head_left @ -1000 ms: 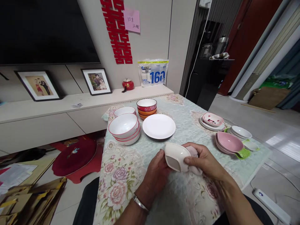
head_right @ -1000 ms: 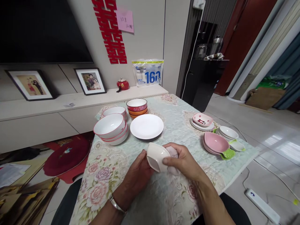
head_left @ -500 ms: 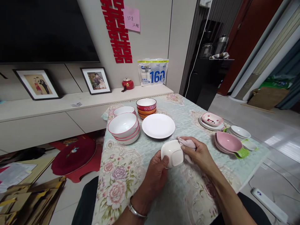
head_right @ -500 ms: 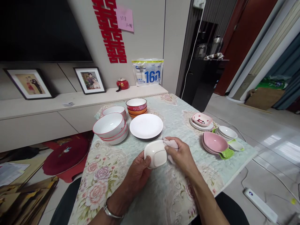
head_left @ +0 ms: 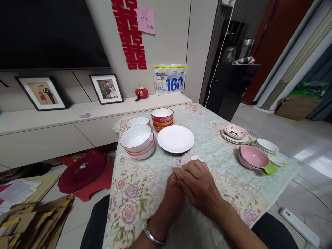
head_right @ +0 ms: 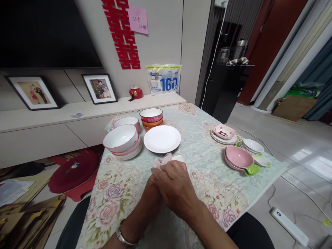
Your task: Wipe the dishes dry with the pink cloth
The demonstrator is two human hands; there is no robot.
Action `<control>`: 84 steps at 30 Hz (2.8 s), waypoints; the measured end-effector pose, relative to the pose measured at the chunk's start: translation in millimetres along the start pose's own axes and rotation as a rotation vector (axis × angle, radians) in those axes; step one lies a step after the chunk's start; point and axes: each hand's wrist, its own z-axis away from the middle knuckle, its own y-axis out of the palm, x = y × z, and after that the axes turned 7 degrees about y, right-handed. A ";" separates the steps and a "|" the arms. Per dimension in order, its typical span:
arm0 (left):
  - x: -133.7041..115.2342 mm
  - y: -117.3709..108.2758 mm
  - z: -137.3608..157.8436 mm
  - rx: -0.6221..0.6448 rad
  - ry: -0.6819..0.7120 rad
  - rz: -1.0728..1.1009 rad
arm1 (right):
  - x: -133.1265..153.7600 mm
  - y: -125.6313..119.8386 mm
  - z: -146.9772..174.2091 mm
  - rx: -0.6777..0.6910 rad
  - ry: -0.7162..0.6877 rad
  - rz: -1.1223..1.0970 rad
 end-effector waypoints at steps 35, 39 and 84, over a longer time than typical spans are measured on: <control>2.4 -7.4 -5.5 0.050 -0.092 0.385 | -38.1 7.8 9.8 -0.250 0.160 0.090; -0.9 -6.9 -5.3 0.030 -0.132 0.289 | -19.6 12.5 13.0 -0.159 0.144 0.009; -1.4 -13.8 1.2 0.191 -0.022 -0.060 | -27.1 -26.9 4.9 -0.051 0.024 -0.212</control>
